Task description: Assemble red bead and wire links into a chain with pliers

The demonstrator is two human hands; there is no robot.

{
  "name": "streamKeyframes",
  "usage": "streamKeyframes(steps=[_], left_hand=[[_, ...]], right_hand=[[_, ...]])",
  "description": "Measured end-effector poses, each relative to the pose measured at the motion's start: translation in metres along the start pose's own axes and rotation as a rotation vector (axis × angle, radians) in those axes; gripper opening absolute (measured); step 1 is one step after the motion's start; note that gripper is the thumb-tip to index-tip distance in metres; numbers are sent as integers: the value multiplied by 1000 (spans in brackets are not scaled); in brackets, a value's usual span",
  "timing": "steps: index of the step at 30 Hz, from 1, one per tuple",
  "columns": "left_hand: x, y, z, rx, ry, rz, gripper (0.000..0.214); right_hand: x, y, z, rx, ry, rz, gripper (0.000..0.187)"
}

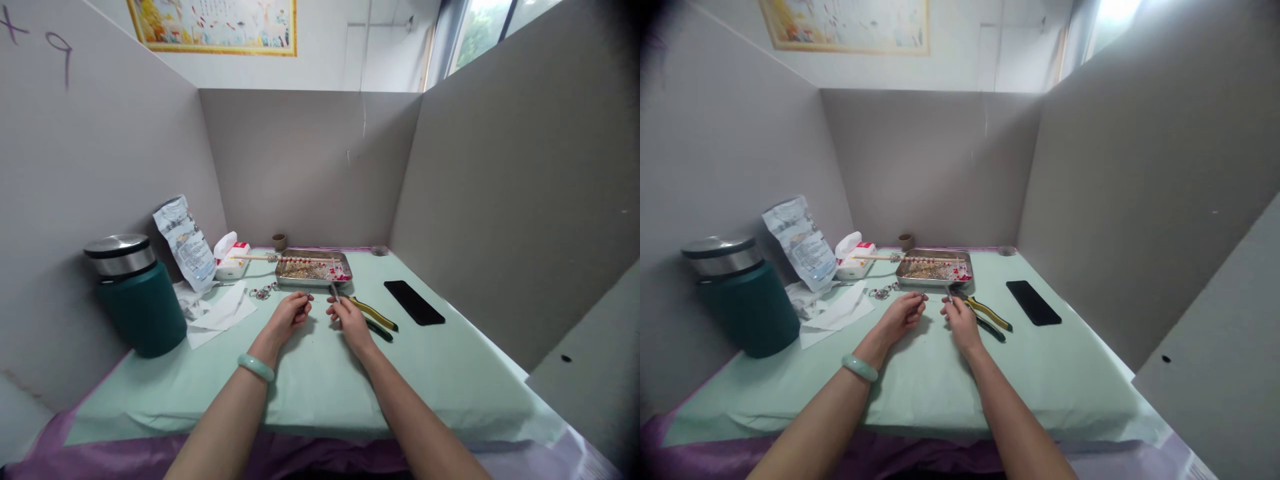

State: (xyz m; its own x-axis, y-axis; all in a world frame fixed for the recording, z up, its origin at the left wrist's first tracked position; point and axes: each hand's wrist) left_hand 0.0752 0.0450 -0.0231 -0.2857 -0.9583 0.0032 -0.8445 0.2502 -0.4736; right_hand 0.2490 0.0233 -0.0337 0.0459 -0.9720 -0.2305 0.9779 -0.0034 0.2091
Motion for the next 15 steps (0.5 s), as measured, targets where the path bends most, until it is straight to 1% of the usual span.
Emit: streamKeyframes(steps=[2, 3, 5, 10, 15], left_hand=[[0, -1, 0, -3, -19, -3, 19], [0, -1, 1, -5, -26, -1, 20], [0, -1, 1, -7, -35, 9, 22], [0, -2, 3, -17, -55, 29, 26], [0, -3, 3, -32, -75, 21, 27]], right_hand=[[2, -7, -4, 341, 167, -73, 24], [3, -9, -5, 451, 230, -83, 24], [4, -13, -7, 589, 302, -88, 24], [6, -17, -7, 775, 341, -83, 21], [6, -17, -8, 825, 300, -117, 21]])
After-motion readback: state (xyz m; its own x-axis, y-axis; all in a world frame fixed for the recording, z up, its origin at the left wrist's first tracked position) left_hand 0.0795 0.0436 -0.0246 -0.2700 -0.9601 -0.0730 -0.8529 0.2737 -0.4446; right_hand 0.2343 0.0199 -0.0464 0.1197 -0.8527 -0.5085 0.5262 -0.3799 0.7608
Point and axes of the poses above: each hand's wrist, its own x-axis away from the middle knuckle, its own y-axis out of the back of the hand, z = x × y, and after that the axes turned 11 degrees about x, right-handed
